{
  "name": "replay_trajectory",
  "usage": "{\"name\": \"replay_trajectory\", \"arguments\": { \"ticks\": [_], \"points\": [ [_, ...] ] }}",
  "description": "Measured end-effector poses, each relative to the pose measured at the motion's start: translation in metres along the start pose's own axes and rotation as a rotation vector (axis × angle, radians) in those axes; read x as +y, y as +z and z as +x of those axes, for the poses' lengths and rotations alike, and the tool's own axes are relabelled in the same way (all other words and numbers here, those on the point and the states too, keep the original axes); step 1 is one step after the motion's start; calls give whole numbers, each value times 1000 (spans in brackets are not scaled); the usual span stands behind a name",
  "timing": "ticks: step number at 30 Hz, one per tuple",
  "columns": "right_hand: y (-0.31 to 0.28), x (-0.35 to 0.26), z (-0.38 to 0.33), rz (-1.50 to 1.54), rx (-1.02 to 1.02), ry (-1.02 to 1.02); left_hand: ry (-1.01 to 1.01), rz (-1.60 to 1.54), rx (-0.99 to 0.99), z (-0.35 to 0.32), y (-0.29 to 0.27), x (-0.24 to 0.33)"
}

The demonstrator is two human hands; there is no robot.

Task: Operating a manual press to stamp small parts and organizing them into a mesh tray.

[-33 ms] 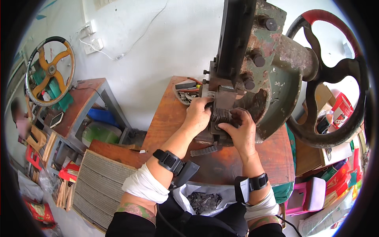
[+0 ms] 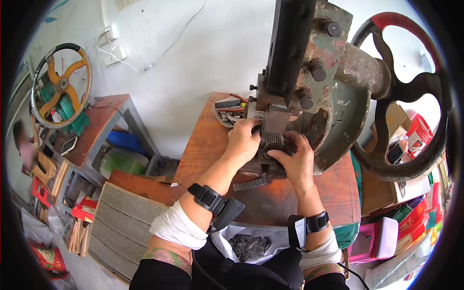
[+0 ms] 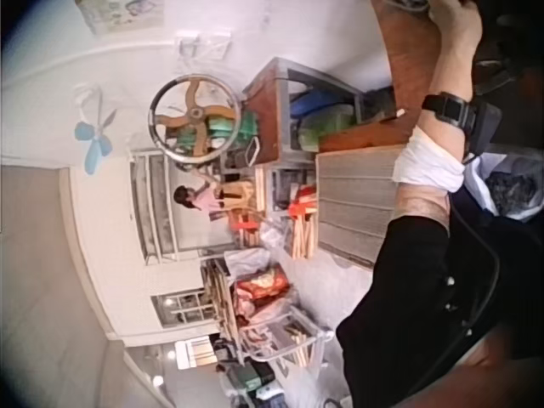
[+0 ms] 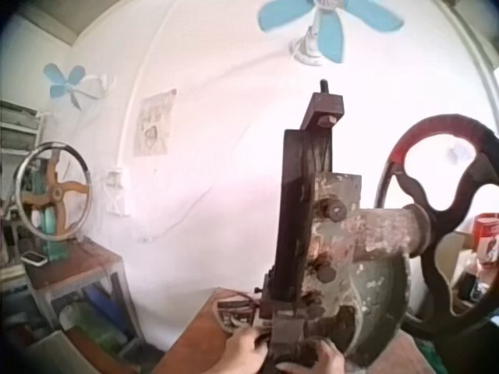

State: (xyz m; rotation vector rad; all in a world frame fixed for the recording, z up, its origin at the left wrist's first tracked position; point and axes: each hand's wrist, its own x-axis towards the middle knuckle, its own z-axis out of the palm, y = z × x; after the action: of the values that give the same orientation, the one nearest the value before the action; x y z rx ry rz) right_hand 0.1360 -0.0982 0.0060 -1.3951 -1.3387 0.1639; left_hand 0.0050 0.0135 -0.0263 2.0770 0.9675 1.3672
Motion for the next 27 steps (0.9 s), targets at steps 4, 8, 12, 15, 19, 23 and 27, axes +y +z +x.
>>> {"name": "replay_trajectory", "arguments": {
  "ticks": [4,8,12,15,19,23,27],
  "points": [
    [7,-3,5,-46,-36,18,-112,-151,45,-1,-1,2],
    [19,0,15,-272,-2,-98,-10,34,-11,0,-3,6],
    [12,7,17,-225,-16,-78,-173,28,16,-4,-4,15],
    [4,10,14,-128,-73,-12,-187,60,-84,-6,-6,20],
    [-2,9,10,-60,-130,90,-195,75,-126,-6,-10,22],
    [-2,6,11,-61,-127,77,-197,40,-86,-6,-12,24],
    [0,3,13,-94,-144,68,-169,121,-145,-8,-14,28]
  ]
}}
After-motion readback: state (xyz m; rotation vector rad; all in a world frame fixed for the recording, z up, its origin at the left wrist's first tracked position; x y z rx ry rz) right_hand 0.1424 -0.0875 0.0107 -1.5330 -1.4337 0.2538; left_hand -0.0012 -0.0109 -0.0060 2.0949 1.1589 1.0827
